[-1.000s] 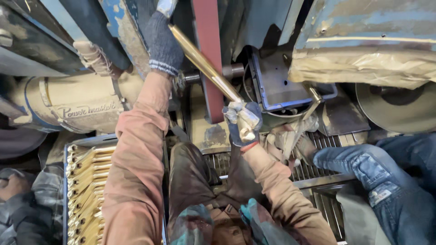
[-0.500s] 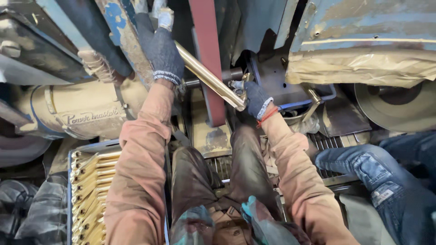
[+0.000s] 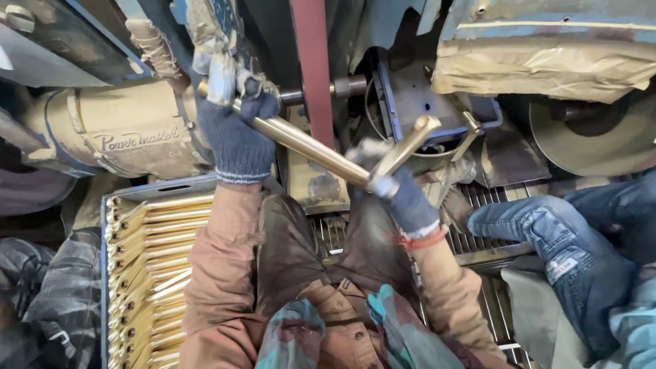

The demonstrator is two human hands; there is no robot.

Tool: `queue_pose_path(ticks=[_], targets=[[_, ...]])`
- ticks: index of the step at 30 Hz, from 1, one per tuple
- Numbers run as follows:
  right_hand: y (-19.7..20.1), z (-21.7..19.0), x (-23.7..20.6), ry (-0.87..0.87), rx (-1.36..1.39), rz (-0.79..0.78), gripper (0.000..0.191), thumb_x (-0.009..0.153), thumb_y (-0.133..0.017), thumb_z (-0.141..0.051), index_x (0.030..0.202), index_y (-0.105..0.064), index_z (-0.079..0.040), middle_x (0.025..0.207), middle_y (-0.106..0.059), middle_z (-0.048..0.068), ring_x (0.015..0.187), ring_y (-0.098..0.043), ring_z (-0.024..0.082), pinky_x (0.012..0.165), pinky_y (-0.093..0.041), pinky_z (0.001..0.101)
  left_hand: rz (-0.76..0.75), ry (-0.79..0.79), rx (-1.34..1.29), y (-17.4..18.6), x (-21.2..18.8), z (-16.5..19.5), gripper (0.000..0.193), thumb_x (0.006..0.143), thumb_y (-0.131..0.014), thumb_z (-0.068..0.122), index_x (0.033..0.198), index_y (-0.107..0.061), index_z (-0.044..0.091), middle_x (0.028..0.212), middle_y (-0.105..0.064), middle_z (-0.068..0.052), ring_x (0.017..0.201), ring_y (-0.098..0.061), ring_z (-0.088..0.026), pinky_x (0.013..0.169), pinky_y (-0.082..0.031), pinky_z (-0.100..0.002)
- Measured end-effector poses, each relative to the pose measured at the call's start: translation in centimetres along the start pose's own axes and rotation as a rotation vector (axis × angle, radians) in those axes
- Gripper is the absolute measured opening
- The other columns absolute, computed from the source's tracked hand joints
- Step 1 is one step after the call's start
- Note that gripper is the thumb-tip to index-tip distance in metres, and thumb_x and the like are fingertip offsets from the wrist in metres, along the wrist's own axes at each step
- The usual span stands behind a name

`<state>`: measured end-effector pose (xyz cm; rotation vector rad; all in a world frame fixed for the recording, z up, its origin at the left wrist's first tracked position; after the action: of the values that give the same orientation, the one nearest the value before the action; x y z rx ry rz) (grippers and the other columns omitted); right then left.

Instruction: The person holds gold-colored L-shaped metal fixtures and presses different sections against a rotating vertical sanding belt to smooth the surfaces.

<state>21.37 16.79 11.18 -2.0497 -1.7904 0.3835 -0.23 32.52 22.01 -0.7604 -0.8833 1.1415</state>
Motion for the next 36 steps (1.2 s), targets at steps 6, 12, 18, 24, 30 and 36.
queue_pose_path(ticks=[6,12,18,24,30,36], targets=[[-2.5,-1.8,-5.0,0.164,-0.231,0.208,0.046,0.101,-0.07,-0.021,0.137,-0.05,0.001,0.111,-0.061,0.015,0.096,-0.059,0.021,0.084,-0.053,0.0318,-0.275,-0.324,0.943,-5.6,-1.6,2.5,0.029,0.102,-0.067,0.031,0.121,-0.054,0.012,0.089,-0.067,-0.003,0.075,-0.066,-0.012,0.064,-0.052,-0.026],[-3.1,-2.8,-3.2,0.405,0.157,0.162,0.031,0.11,-0.063,-0.018,0.134,-0.05,-0.003,0.115,-0.06,0.006,0.097,-0.061,0.012,0.084,-0.053,0.0242,-0.19,-0.072,1.057,-2.3,1.0,2.8,0.019,0.109,-0.071,0.02,0.117,-0.059,0.007,0.104,-0.066,-0.003,0.08,-0.061,-0.011,0.065,-0.05,-0.026],[1.5,2.5,6.0,0.369,0.248,0.396,0.038,0.101,-0.056,-0.012,0.136,-0.052,0.001,0.107,-0.063,0.007,0.08,-0.059,0.012,0.071,-0.052,0.0233,-0.386,-0.206,1.164,-0.7,8.8,2.3,0.023,0.117,-0.061,0.02,0.132,-0.052,0.005,0.118,-0.063,-0.006,0.096,-0.06,-0.013,0.079,-0.051,-0.029],[4.2,6.3,12.6,0.373,0.314,0.111,0.03,0.109,-0.06,-0.015,0.134,-0.057,0.001,0.096,-0.056,0.006,0.077,-0.055,0.012,0.066,-0.047,0.0255,-0.311,-0.241,1.205,2.9,13.4,0.2,0.024,0.113,-0.065,0.019,0.13,-0.055,0.005,0.116,-0.064,-0.004,0.101,-0.06,-0.015,0.085,-0.052,-0.031],[6.3,8.9,10.0,0.355,-0.383,0.275,0.012,0.112,-0.061,-0.019,0.115,-0.057,-0.008,0.097,-0.056,0.002,0.08,-0.053,0.011,0.068,-0.044,0.0254,-0.34,-0.372,1.508,5.1,11.7,-1.0,0.024,0.117,-0.069,0.024,0.125,-0.058,0.004,0.114,-0.064,-0.009,0.105,-0.061,-0.019,0.097,-0.053,-0.035],[5.7,8.6,11.0,-0.351,0.216,0.138,0.023,0.103,-0.058,-0.034,0.092,-0.055,-0.014,0.064,-0.048,0.0,0.041,-0.034,0.006,0.037,-0.024,0.0235,-0.329,-0.356,1.431,3.8,11.4,-1.6,0.025,0.114,-0.067,0.023,0.122,-0.058,0.002,0.114,-0.068,-0.011,0.105,-0.063,-0.022,0.096,-0.052,-0.036]])
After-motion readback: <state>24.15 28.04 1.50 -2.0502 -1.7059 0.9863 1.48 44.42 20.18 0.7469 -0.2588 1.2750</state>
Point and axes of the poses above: each hand's wrist, its own x-axis towards the middle knuckle, its own y-axis out of the back of the hand, z = x × y, the point moved 6 cm from there along x, towards the middle knuckle
